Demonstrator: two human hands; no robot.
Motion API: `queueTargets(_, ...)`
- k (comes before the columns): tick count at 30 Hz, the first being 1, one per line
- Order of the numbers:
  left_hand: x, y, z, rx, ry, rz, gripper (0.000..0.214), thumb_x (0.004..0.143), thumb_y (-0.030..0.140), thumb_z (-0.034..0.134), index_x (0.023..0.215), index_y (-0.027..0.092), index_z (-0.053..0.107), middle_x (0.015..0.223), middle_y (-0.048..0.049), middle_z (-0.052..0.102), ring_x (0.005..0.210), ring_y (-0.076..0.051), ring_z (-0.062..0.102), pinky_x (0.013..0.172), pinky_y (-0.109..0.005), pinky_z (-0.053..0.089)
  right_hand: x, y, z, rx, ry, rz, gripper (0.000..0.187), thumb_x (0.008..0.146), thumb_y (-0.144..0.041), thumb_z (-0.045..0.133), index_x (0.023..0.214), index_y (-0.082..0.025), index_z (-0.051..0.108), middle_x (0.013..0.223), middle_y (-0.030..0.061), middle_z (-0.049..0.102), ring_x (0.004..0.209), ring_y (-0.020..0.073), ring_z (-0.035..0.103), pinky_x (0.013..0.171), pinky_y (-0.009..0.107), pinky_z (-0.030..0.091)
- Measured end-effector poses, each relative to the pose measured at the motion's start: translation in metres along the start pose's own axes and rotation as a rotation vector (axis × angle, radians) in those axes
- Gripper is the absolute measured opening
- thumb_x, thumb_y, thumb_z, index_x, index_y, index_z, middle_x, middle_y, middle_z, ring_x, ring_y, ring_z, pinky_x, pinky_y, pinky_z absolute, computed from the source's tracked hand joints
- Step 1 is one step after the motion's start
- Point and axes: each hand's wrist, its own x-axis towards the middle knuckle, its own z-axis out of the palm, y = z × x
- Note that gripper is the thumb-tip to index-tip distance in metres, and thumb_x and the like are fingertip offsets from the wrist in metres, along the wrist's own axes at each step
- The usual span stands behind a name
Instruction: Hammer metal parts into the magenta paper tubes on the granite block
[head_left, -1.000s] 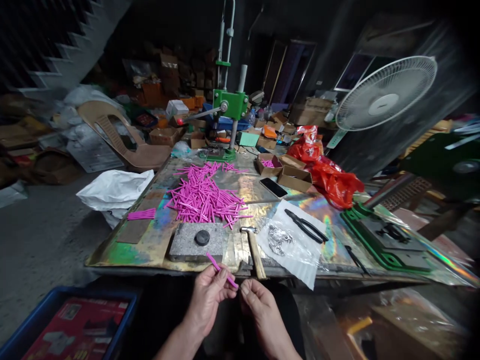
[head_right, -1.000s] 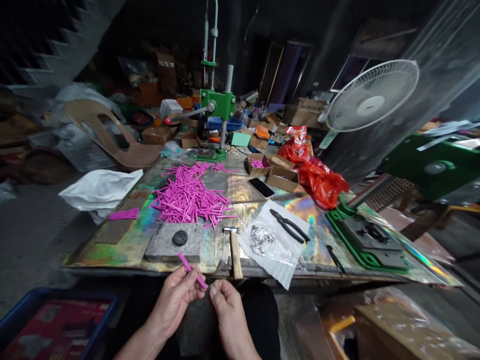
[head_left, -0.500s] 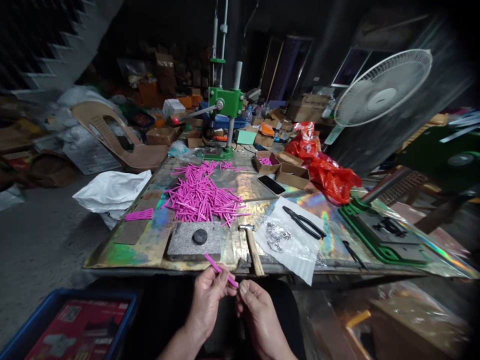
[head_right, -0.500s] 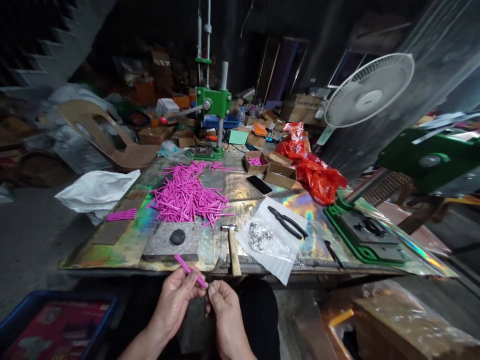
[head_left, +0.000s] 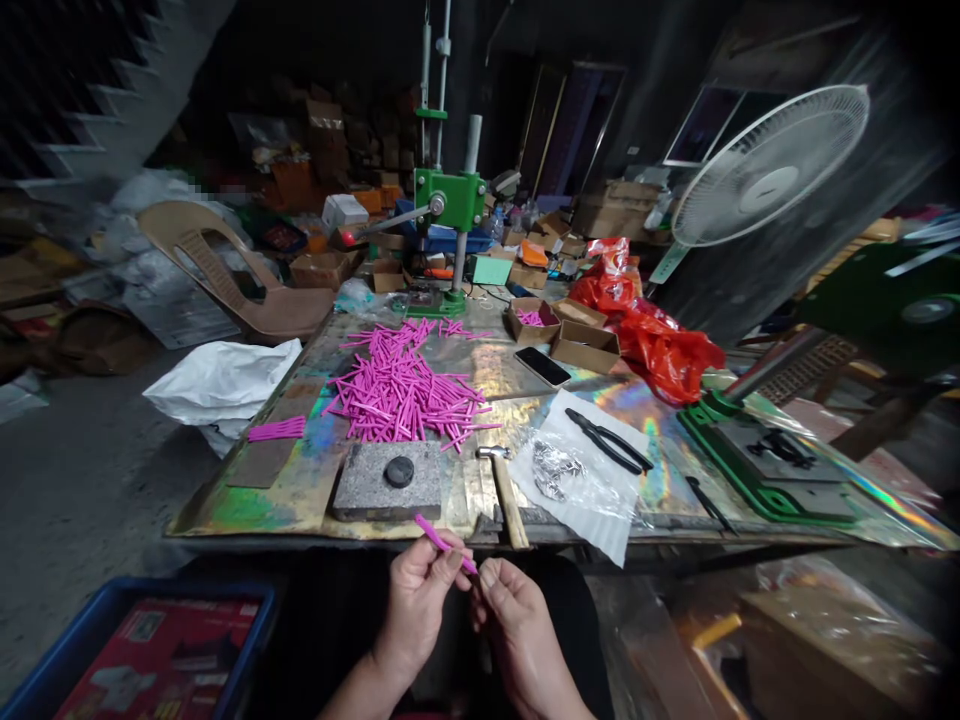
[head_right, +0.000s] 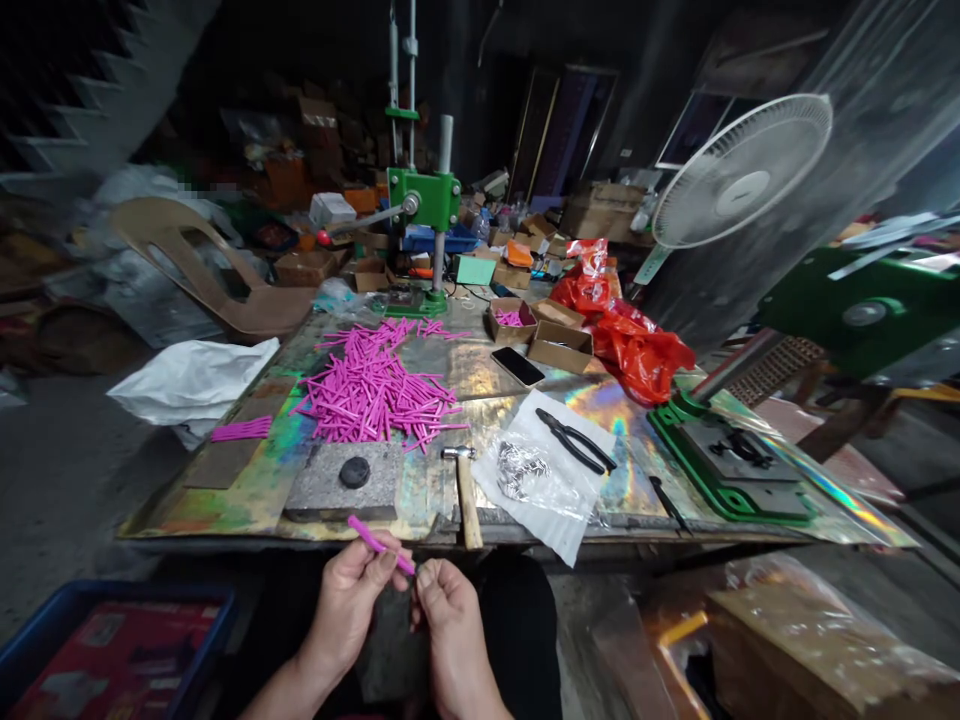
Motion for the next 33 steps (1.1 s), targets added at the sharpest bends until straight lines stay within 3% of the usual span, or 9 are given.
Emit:
queueTargets(6, 0.001, -0.002, -0.001, -0.004, 0.001, -0.005, 0.019, 0.067, 0.032, 0.067, 0.068, 0.014, 0.061, 0.06, -0.0001, 0.063, 0.046, -0.007, 0.051, 0.05, -0.019, 0.043, 0.0, -0.003, 0.002, 0.024, -0.018, 0.005, 0.034, 0.07, -0.045, 0.062, 0.057, -0.017, 0.046, 0.049, -0.005, 0.042, 0.046, 0.0083, 0.03, 0.046, 0.022, 0.025)
queueTargets(12, 0.0, 0.005, 0.001, -0.146, 0.026, -0.132, 0.023, 0.065, 0.034, 0.068, 0.067, 0.013, 0.059, 0.062, -0.0006, 0.063, 0.044, -0.007, 0.051, 0.046, -0.019, 0.041, 0.0, -0.005, 0.004, 0.013, -0.033, -0.005, 0.035, 0.07, -0.046, 0.062, 0.057, -0.018, 0.045, 0.05, -0.0043, 0.044, 0.046, 0.0085, 0.031, 0.047, 0.023, 0.026)
queueTargets(21, 0.001, 0.009, 0.004, -0.252, 0.073, -0.207, 0.026, 0.059, 0.033, 0.073, 0.068, 0.013, 0.059, 0.06, -0.0006, 0.062, 0.052, -0.01, 0.055, 0.047, -0.019, 0.045, 0.002, -0.006, 0.006, -0.014, -0.017, -0.014, 0.036, 0.069, -0.047, 0.061, 0.057, -0.018, 0.045, 0.048, -0.005, 0.042, 0.045, 0.0088, 0.031, 0.046, 0.022, 0.024)
queueTargets(33, 0.0, -0.001, 0.001, -0.07, 0.058, -0.042, 0.023, 0.064, 0.035, 0.068, 0.068, 0.014, 0.061, 0.061, -0.0002, 0.062, 0.044, -0.006, 0.044, 0.048, -0.02, 0.04, 0.002, -0.01, 0.011, 0.012, -0.05, -0.028, 0.032, 0.073, -0.043, 0.059, 0.057, -0.018, 0.046, 0.054, -0.0024, 0.046, 0.048, 0.0095, 0.032, 0.047, 0.023, 0.026)
